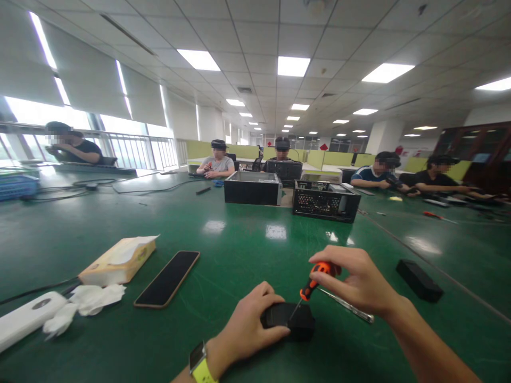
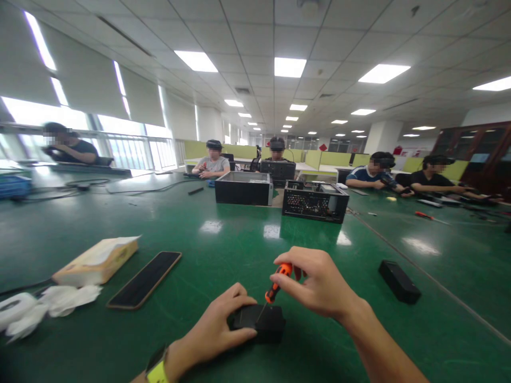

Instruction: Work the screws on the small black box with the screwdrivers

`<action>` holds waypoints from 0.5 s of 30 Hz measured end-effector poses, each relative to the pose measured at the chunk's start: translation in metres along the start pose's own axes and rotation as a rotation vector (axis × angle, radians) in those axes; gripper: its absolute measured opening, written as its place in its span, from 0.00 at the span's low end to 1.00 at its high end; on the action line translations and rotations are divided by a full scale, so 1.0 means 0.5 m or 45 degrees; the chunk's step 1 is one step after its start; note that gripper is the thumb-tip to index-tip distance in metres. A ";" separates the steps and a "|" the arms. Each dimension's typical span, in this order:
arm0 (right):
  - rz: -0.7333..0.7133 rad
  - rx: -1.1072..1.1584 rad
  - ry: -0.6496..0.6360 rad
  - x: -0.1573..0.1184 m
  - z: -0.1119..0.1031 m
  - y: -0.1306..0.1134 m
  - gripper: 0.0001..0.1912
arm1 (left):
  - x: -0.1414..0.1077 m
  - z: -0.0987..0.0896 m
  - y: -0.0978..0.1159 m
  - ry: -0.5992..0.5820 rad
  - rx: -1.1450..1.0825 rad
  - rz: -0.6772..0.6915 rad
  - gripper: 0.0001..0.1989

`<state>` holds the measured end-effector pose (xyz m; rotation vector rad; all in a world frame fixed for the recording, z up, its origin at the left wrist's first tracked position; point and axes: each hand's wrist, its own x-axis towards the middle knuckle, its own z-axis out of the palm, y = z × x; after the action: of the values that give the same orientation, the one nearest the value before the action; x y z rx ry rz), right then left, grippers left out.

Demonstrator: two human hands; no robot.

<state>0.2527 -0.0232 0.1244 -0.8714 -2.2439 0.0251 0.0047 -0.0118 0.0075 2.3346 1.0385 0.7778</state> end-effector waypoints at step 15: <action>0.030 0.082 -0.067 -0.003 0.000 -0.012 0.12 | 0.001 0.000 0.003 0.000 0.006 0.007 0.19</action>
<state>0.2498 -0.0287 0.1249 -0.8722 -2.2686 0.1319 0.0056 -0.0123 0.0085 2.3419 1.0357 0.7786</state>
